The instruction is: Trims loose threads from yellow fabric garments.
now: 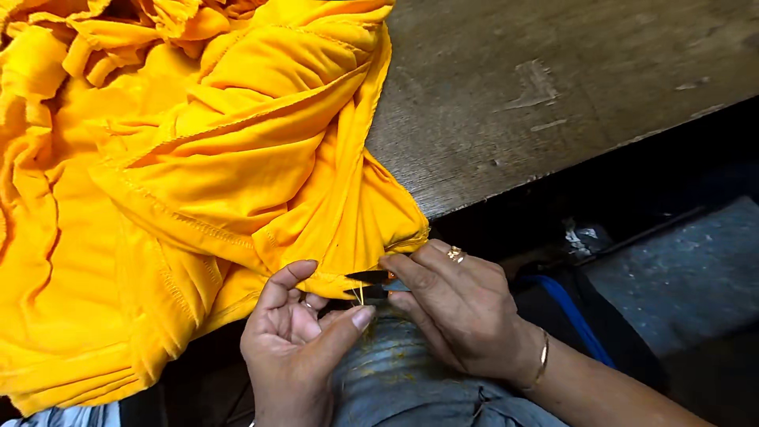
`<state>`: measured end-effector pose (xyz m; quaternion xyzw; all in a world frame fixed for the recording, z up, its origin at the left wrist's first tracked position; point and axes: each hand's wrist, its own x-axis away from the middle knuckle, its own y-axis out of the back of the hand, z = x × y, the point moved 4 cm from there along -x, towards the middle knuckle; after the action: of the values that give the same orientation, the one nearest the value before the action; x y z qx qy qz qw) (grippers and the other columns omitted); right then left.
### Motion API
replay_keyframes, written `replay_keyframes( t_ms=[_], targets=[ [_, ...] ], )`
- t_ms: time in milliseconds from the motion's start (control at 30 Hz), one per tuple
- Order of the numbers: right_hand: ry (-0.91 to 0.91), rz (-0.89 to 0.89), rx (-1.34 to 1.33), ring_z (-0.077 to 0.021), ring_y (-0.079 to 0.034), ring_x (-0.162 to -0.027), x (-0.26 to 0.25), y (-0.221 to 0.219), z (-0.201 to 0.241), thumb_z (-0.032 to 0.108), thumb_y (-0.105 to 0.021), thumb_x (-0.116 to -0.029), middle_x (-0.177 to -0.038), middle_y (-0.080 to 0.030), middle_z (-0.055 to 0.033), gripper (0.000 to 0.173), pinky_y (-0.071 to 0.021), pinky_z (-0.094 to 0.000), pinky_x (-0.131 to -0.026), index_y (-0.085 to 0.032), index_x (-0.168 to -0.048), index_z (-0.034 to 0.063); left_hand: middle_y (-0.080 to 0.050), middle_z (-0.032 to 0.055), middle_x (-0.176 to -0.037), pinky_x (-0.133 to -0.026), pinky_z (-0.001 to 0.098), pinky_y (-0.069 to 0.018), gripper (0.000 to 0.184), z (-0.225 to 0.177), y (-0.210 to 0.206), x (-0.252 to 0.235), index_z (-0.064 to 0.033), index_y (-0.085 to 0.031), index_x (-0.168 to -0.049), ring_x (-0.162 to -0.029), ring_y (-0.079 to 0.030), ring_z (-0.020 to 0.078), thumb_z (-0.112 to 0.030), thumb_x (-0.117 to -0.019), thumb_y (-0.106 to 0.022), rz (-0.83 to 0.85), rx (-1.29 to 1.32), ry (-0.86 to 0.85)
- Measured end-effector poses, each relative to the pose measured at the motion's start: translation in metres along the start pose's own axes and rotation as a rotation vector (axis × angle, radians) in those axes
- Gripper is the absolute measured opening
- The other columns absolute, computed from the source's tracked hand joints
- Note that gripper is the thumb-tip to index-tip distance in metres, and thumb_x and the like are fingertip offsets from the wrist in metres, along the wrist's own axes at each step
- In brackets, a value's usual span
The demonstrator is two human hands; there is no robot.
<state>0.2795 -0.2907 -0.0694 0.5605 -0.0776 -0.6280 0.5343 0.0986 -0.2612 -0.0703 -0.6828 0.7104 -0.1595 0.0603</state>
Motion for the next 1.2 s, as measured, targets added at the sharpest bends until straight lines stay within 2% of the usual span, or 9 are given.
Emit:
replay_keyframes(
  t_ms=[200, 300, 400, 500, 600, 700, 900, 1067, 1200],
  targets=[
    [0.012, -0.019, 0.006, -0.0173, -0.056, -0.069, -0.007, -0.005, 0.000, 0.020, -0.054, -0.1035, -0.078, -0.059, -0.0052, 0.027, -0.0417, -0.0286, -0.054, -0.073, -0.102, 0.0006, -0.068, 0.0158, -0.104, -0.066, 0.0337, -0.0665, 0.068, 0.000, 0.000, 0.003, -0.0027, -0.059, -0.125, -0.083, -0.075, 0.0207, 0.005, -0.0640, -0.088, -0.001, -0.054, -0.041],
    [-0.032, -0.005, -0.032, -0.0166, -0.058, -0.069, -0.009, -0.007, -0.005, 0.017, -0.054, -0.1027, -0.076, -0.059, -0.0047, 0.025, -0.0446, -0.0286, -0.055, -0.073, -0.098, 0.0010, -0.067, 0.0168, -0.105, -0.059, 0.0337, -0.0664, 0.071, 0.002, 0.000, 0.005, -0.0010, -0.057, -0.127, -0.074, -0.074, 0.0215, 0.008, -0.0632, -0.086, -0.003, -0.081, -0.041],
    [-0.119, -0.014, -0.213, -0.0119, -0.061, -0.072, -0.008, -0.005, -0.015, 0.016, -0.048, -0.1060, -0.080, -0.064, -0.0053, 0.030, -0.0487, -0.0250, -0.060, -0.072, -0.099, -0.0007, -0.068, 0.0153, -0.107, -0.055, 0.0337, -0.0658, 0.067, -0.003, 0.001, 0.005, -0.0017, -0.057, -0.127, -0.067, -0.073, 0.0213, 0.007, -0.0663, -0.084, 0.016, -0.137, -0.120],
    [-0.107, -0.003, -0.257, -0.0103, -0.059, -0.074, -0.005, -0.002, -0.018, 0.017, -0.043, -0.1070, -0.084, -0.062, -0.0051, 0.032, -0.0475, -0.0229, -0.061, -0.070, -0.105, -0.0014, -0.070, 0.0110, -0.111, -0.060, 0.0359, -0.0665, 0.050, -0.009, 0.006, 0.002, -0.0056, -0.064, -0.126, -0.070, -0.073, 0.0210, -0.005, -0.0792, -0.083, 0.057, -0.188, -0.215],
    [-0.039, 0.015, -0.157, -0.0138, -0.058, -0.071, -0.003, -0.003, -0.012, 0.021, -0.044, -0.1067, -0.082, -0.061, -0.0054, 0.034, -0.0457, -0.0266, -0.057, -0.071, -0.107, -0.0007, -0.073, 0.0124, -0.099, -0.060, 0.0335, -0.0656, 0.029, -0.010, 0.008, -0.003, -0.0026, -0.069, -0.120, -0.065, -0.072, 0.0197, -0.007, -0.0919, -0.074, 0.050, -0.178, -0.254],
    [-0.009, 0.004, -0.104, -0.0155, -0.056, -0.070, -0.003, -0.005, -0.008, 0.024, -0.048, -0.1066, -0.080, -0.059, -0.0051, 0.035, -0.0442, -0.0274, -0.056, -0.072, -0.109, -0.0012, -0.073, 0.0123, -0.087, -0.056, 0.0299, -0.0637, 0.028, -0.009, 0.007, -0.005, -0.0007, -0.070, -0.117, -0.059, -0.070, 0.0173, 0.001, -0.0894, -0.074, 0.025, -0.153, -0.237],
    [0.022, 0.009, -0.043, -0.0171, -0.055, -0.071, -0.001, -0.006, -0.005, 0.026, -0.048, -0.1064, -0.079, -0.058, -0.0052, 0.037, -0.0428, -0.0287, -0.056, -0.072, -0.111, -0.0015, -0.072, 0.0116, -0.076, -0.062, 0.0332, -0.0656, 0.041, -0.007, 0.008, -0.003, -0.0005, -0.068, -0.124, -0.062, -0.072, 0.0190, 0.004, -0.0841, -0.076, 0.007, -0.139, -0.187],
    [0.021, 0.002, -0.016, -0.0189, -0.058, -0.074, -0.004, -0.010, -0.003, 0.024, -0.051, -0.1056, -0.082, -0.060, -0.0070, 0.033, -0.0456, -0.0293, -0.058, -0.071, -0.111, -0.0018, -0.074, 0.0109, -0.082, -0.064, 0.0331, -0.0662, 0.048, -0.006, 0.004, 0.000, -0.0016, -0.067, -0.127, -0.064, -0.073, 0.0186, 0.008, -0.0810, -0.077, 0.017, -0.184, -0.263],
    [0.021, -0.006, -0.007, -0.0190, -0.057, -0.072, -0.008, -0.011, -0.001, 0.024, -0.052, -0.1051, -0.081, -0.060, -0.0070, 0.033, -0.0447, -0.0294, -0.057, -0.072, -0.110, -0.0021, -0.076, 0.0105, -0.096, -0.063, 0.0325, -0.0669, 0.050, -0.007, -0.001, 0.002, -0.0008, -0.066, -0.127, -0.066, -0.074, 0.0196, 0.009, -0.0799, -0.076, 0.017, -0.281, -0.364]
  ],
)
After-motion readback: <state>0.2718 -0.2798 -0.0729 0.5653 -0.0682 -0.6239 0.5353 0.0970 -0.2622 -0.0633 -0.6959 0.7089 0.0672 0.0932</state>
